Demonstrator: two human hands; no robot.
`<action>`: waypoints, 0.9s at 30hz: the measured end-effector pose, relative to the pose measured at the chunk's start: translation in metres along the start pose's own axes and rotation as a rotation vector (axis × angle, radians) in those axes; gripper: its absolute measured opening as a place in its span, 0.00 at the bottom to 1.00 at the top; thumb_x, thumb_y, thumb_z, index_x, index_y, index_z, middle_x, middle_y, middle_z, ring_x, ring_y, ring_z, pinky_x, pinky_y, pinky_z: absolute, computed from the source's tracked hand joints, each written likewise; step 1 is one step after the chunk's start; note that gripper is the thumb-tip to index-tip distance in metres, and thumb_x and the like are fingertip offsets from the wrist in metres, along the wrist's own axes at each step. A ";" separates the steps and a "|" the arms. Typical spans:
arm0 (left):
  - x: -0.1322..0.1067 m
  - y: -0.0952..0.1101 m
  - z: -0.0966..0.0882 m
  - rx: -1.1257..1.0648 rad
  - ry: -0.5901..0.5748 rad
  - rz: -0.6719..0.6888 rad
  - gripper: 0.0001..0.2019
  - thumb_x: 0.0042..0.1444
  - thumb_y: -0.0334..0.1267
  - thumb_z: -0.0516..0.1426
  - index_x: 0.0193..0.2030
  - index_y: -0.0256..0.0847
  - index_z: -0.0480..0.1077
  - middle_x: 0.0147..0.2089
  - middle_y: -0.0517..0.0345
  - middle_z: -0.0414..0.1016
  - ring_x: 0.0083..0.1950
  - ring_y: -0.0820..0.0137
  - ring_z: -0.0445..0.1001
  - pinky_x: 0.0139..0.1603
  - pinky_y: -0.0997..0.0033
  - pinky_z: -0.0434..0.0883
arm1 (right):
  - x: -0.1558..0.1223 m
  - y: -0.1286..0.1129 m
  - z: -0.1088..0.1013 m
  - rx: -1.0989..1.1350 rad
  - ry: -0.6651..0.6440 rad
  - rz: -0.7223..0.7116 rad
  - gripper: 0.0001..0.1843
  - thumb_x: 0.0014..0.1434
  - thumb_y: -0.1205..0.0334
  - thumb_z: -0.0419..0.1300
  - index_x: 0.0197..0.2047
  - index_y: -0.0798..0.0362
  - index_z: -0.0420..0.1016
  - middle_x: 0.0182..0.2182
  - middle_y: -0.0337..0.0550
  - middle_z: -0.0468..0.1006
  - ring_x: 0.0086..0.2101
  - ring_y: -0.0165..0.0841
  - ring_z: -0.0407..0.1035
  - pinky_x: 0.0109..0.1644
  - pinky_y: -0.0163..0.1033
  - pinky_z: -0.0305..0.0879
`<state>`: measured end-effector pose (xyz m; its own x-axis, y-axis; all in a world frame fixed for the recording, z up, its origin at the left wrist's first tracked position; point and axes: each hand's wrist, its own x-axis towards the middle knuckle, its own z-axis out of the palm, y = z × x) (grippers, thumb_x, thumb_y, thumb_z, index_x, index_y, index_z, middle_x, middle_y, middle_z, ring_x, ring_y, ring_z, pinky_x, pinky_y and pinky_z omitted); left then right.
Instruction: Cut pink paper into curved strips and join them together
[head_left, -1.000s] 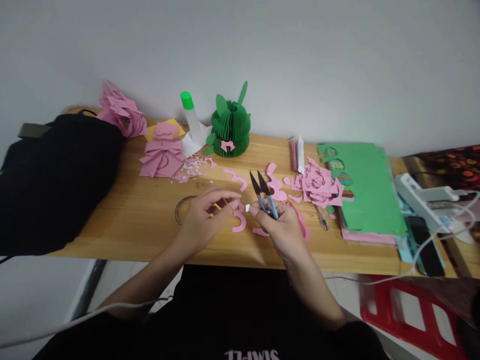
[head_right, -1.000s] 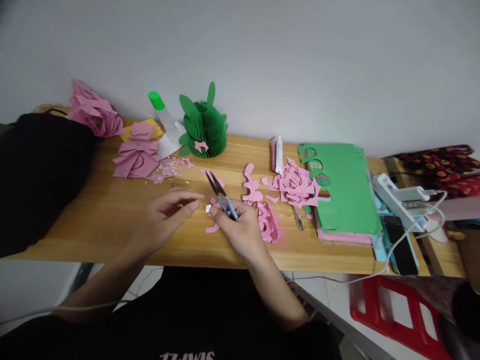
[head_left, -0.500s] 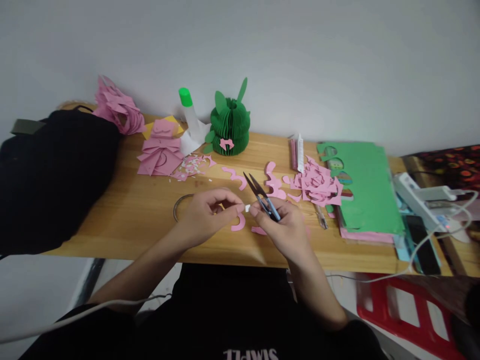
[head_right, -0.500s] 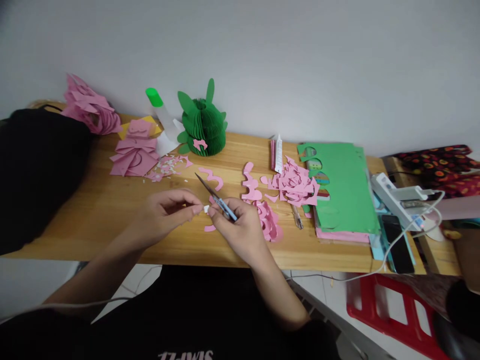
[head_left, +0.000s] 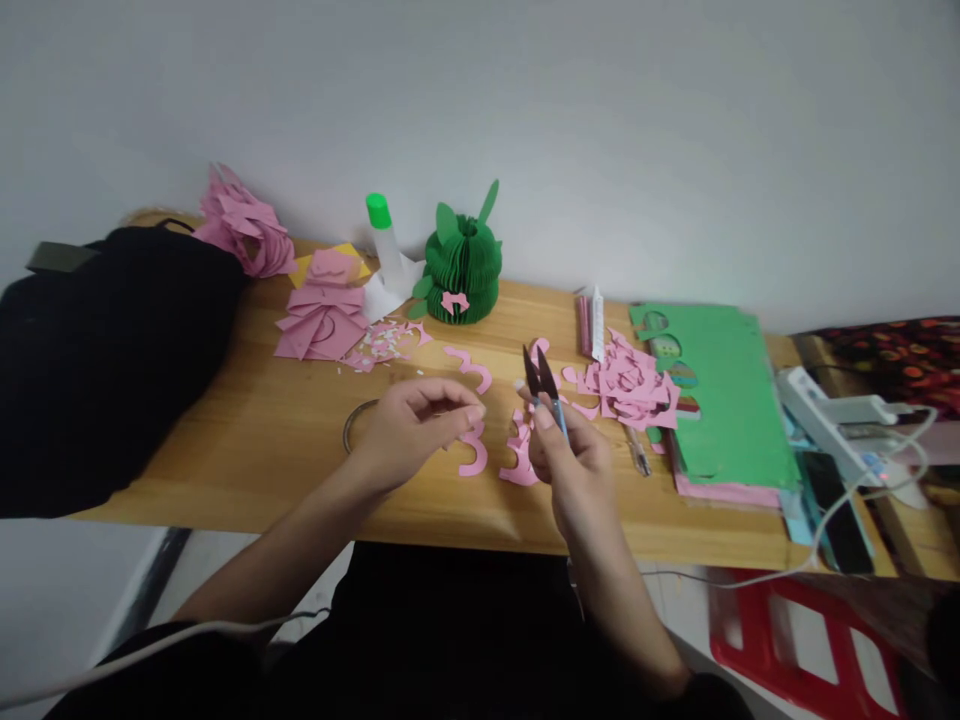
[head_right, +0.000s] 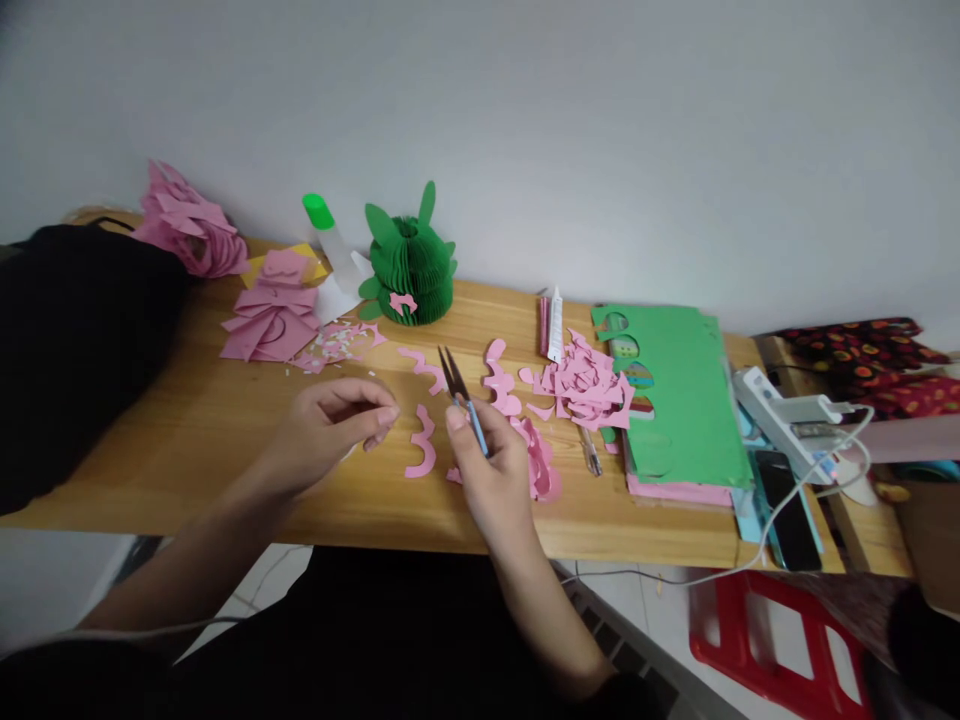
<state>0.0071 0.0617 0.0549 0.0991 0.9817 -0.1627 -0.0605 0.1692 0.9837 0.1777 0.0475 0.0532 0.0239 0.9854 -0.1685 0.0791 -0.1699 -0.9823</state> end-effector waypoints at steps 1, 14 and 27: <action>0.001 -0.002 0.000 -0.039 0.014 0.002 0.06 0.46 0.39 0.61 0.26 0.39 0.71 0.22 0.64 0.72 0.21 0.78 0.65 0.24 0.77 0.65 | -0.001 0.003 0.000 0.022 0.016 0.017 0.21 0.56 0.45 0.62 0.42 0.54 0.80 0.19 0.34 0.65 0.20 0.26 0.55 0.20 0.31 0.53; -0.002 0.004 0.002 0.200 -0.054 0.051 0.06 0.50 0.38 0.60 0.30 0.39 0.77 0.30 0.57 0.79 0.30 0.71 0.73 0.32 0.73 0.69 | 0.000 -0.006 0.000 -0.167 -0.068 -0.068 0.11 0.54 0.55 0.63 0.29 0.54 0.78 0.21 0.38 0.73 0.22 0.28 0.61 0.25 0.32 0.60; 0.002 0.003 0.001 0.010 -0.060 -0.024 0.05 0.47 0.38 0.61 0.27 0.39 0.73 0.25 0.62 0.74 0.26 0.76 0.69 0.29 0.75 0.69 | -0.004 0.004 -0.002 0.113 -0.019 0.114 0.22 0.57 0.42 0.60 0.40 0.53 0.80 0.17 0.29 0.53 0.18 0.24 0.44 0.19 0.31 0.46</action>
<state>0.0081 0.0646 0.0580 0.1600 0.9702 -0.1819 -0.0479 0.1917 0.9803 0.1803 0.0426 0.0501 0.0075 0.9601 -0.2796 -0.0361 -0.2791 -0.9596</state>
